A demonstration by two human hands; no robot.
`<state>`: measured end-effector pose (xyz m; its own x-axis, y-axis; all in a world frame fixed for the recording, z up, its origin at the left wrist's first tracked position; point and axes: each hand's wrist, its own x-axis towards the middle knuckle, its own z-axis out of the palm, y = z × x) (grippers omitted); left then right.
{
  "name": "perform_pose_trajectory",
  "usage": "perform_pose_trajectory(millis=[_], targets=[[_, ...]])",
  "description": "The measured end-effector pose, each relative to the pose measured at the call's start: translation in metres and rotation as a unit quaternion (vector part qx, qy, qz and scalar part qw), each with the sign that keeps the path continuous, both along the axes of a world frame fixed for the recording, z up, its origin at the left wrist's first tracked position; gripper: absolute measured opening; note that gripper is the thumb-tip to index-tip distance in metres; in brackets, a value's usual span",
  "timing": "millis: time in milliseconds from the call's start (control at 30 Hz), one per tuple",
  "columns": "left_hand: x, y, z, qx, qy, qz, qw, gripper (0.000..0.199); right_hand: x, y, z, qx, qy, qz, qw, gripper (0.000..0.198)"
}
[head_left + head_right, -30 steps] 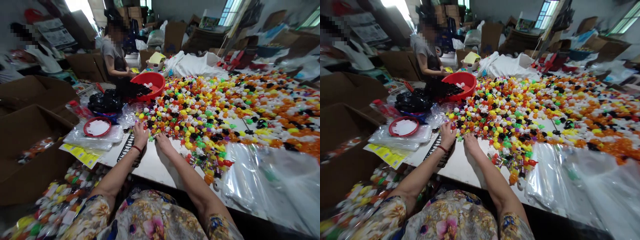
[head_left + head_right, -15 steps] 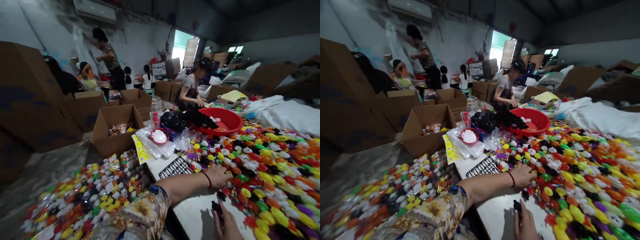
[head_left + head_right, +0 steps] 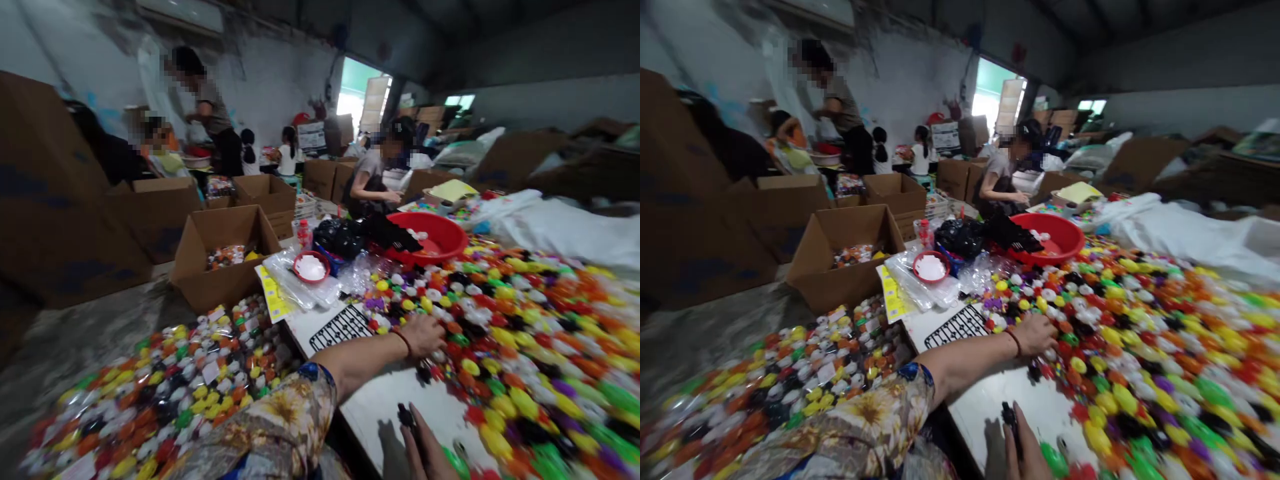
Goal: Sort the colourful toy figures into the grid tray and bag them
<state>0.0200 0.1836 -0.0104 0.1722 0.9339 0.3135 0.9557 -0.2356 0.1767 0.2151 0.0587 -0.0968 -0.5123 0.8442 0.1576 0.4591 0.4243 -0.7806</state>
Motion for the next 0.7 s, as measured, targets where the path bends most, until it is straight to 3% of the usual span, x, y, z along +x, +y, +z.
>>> perform_pose_trajectory(millis=[100, 267, 400, 500, 567, 633, 700], targets=[[0.002, -0.016, 0.003, -0.023, -0.014, 0.018, 0.999, 0.019, -0.001, -0.018, 0.01, 0.019, 0.032, -0.047, 0.998, 0.055], [0.0, -0.026, -0.021, -0.078, -0.039, -0.07, 0.994, 0.019, -0.008, -0.031, 0.027, 0.022, 0.043, -0.072, 0.996, 0.044], [-0.004, -0.031, -0.037, -0.075, -0.063, -0.118, 0.988, 0.014, -0.009, -0.04, 0.033, 0.031, 0.049, -0.072, 0.996, 0.039], [-0.001, -0.036, -0.038, -0.016, -0.218, -0.088, 0.972, 0.016, -0.006, -0.045, 0.036, 0.014, 0.05, -0.099, 0.994, 0.04], [0.005, -0.043, -0.036, 0.007, -0.398, -0.045, 0.916, 0.023, -0.002, -0.045, 0.04, 0.01, 0.055, -0.115, 0.992, 0.038], [0.013, -0.055, -0.034, -0.031, -0.565, -0.007, 0.825, 0.035, 0.004, -0.042, 0.045, 0.036, 0.07, -0.127, 0.989, 0.034], [0.021, -0.071, -0.031, -0.103, -0.671, 0.015, 0.735, 0.045, 0.011, -0.038, 0.052, 0.079, 0.085, -0.135, 0.984, 0.033]])
